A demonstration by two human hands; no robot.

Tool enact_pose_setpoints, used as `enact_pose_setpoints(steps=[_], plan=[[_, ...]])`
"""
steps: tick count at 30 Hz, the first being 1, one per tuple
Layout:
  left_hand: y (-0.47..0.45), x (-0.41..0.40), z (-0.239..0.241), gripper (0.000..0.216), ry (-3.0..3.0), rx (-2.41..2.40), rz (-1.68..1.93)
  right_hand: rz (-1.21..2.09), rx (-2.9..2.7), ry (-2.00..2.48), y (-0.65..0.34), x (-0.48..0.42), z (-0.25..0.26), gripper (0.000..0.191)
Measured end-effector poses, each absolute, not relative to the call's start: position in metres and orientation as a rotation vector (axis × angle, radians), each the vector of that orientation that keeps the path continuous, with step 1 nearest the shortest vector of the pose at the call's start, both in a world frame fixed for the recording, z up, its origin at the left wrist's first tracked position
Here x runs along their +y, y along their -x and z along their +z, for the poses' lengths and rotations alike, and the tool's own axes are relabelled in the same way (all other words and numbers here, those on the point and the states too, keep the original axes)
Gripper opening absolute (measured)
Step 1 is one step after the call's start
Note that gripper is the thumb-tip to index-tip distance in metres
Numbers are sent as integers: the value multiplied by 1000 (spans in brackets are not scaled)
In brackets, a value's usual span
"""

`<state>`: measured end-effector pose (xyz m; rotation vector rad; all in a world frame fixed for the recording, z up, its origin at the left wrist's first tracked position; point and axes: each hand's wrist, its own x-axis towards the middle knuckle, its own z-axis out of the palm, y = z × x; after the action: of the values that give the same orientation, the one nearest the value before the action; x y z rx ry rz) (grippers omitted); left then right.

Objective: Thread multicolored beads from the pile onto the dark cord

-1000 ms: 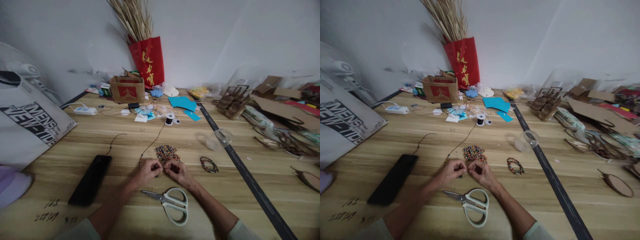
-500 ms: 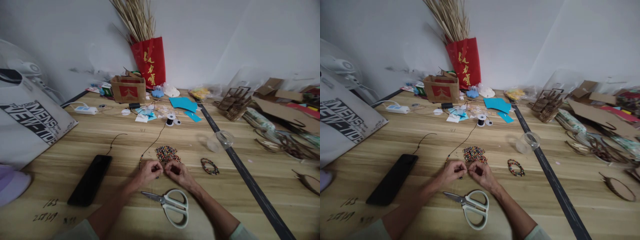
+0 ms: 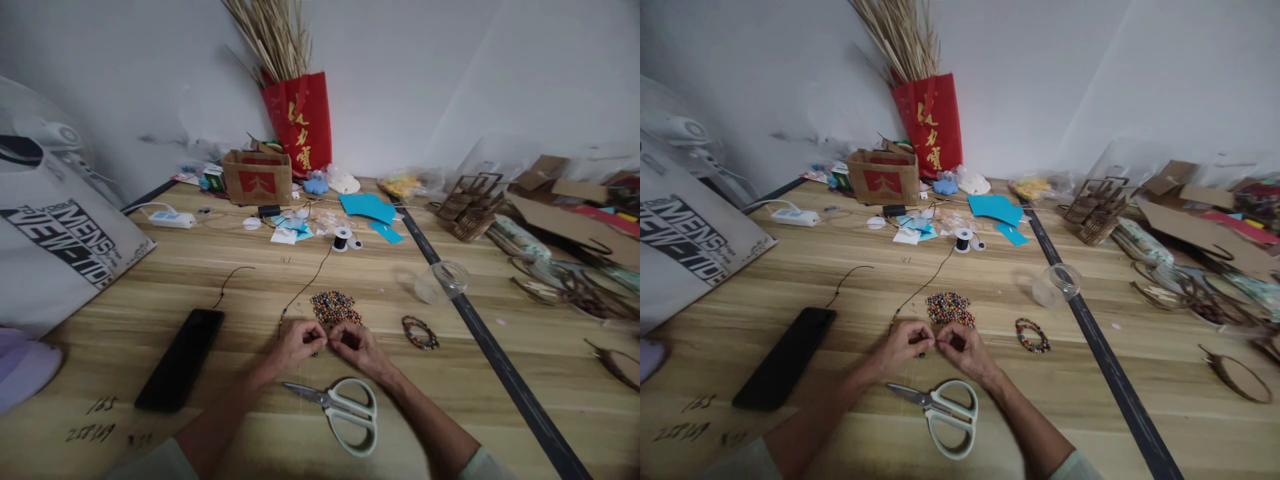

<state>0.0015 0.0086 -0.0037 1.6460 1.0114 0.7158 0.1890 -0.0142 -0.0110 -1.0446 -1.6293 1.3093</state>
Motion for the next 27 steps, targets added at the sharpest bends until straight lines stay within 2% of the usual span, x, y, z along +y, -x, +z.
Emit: enact_pose_setpoints(steps=[27], plan=[[-1, 7, -4, 13, -1642, 992, 712, 1312, -1635, 1052, -189, -14, -9, 27]])
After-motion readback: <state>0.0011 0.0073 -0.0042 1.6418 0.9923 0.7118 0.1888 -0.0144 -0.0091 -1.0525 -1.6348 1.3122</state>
